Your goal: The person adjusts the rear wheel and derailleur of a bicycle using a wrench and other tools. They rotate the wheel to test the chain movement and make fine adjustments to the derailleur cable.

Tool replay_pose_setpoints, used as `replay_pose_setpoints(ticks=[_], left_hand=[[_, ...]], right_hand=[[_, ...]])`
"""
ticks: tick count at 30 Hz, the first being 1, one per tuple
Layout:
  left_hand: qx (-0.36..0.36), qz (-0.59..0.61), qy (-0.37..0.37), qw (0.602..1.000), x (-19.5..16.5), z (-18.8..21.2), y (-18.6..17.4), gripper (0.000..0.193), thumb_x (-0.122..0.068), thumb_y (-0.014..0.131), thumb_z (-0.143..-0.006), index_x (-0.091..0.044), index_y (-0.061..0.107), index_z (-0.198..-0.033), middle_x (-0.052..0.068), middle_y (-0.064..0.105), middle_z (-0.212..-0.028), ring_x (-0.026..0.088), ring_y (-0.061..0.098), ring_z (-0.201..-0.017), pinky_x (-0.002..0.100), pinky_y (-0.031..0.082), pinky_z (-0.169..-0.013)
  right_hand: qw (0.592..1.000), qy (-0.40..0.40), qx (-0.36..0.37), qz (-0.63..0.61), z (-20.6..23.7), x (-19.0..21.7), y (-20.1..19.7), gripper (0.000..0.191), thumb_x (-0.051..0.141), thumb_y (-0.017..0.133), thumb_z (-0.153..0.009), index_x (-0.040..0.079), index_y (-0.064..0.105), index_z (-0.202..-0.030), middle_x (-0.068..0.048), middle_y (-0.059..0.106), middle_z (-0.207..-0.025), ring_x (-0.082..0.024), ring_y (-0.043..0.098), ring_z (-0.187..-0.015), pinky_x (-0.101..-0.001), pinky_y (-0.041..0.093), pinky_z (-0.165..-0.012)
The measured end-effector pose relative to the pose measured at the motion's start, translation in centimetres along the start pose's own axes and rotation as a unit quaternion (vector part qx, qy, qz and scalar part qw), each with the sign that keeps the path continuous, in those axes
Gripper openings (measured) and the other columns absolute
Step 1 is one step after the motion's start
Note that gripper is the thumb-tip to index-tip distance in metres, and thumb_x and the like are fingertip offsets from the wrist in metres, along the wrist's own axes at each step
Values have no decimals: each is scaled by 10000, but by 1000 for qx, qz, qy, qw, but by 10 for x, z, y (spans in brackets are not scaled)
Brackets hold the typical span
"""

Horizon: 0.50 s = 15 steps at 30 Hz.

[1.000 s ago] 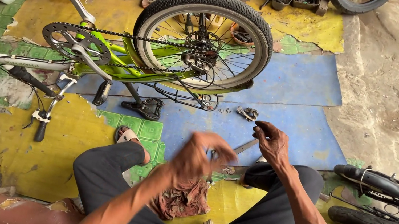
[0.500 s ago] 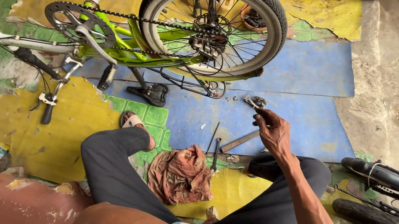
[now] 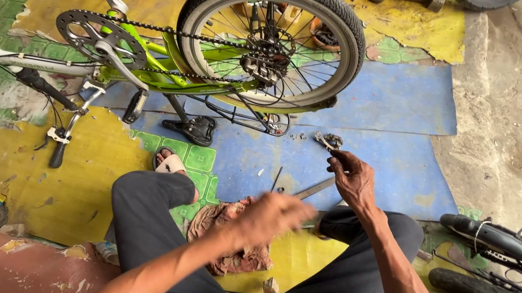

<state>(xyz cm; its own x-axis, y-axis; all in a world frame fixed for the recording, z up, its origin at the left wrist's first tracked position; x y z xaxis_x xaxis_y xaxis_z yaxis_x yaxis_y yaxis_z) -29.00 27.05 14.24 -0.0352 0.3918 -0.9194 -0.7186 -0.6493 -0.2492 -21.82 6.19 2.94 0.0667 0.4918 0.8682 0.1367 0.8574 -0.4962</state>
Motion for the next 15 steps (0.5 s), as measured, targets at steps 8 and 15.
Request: replay_pose_setpoints(ticks=[8, 15], left_hand=[[-286, 208, -67, 933, 123, -65, -131, 347, -383, 656, -966, -42, 690, -1017, 66, 707, -857, 114, 661, -672, 275, 490, -591], [-385, 203, -37, 900, 116, -124, -188, 401, -342, 744, -891, -50, 602, -1126, 49, 665, -812, 134, 667, -656, 275, 491, -572]], right_hand=[[999, 16, 40, 18, -29, 26, 29, 357, 249, 628, -981, 49, 693, -1269, -161, 787, -1055, -285, 783, -821, -392, 618, -728], [983, -160, -23, 82, -86, 91, 65, 304, 187, 647, -977, 3, 703, -1213, -203, 751, -1078, -304, 758, -891, -391, 616, -799]])
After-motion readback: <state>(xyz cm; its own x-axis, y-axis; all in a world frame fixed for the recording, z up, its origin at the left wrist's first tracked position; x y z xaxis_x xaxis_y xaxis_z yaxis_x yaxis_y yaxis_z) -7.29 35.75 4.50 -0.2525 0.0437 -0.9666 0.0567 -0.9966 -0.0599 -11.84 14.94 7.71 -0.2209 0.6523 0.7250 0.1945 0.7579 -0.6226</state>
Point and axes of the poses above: each hand's wrist, its own z-axis away from the middle knuckle, its own y-axis out of the palm, x = y × z, the point moved 7 cm from there along -z, towards the middle knuckle
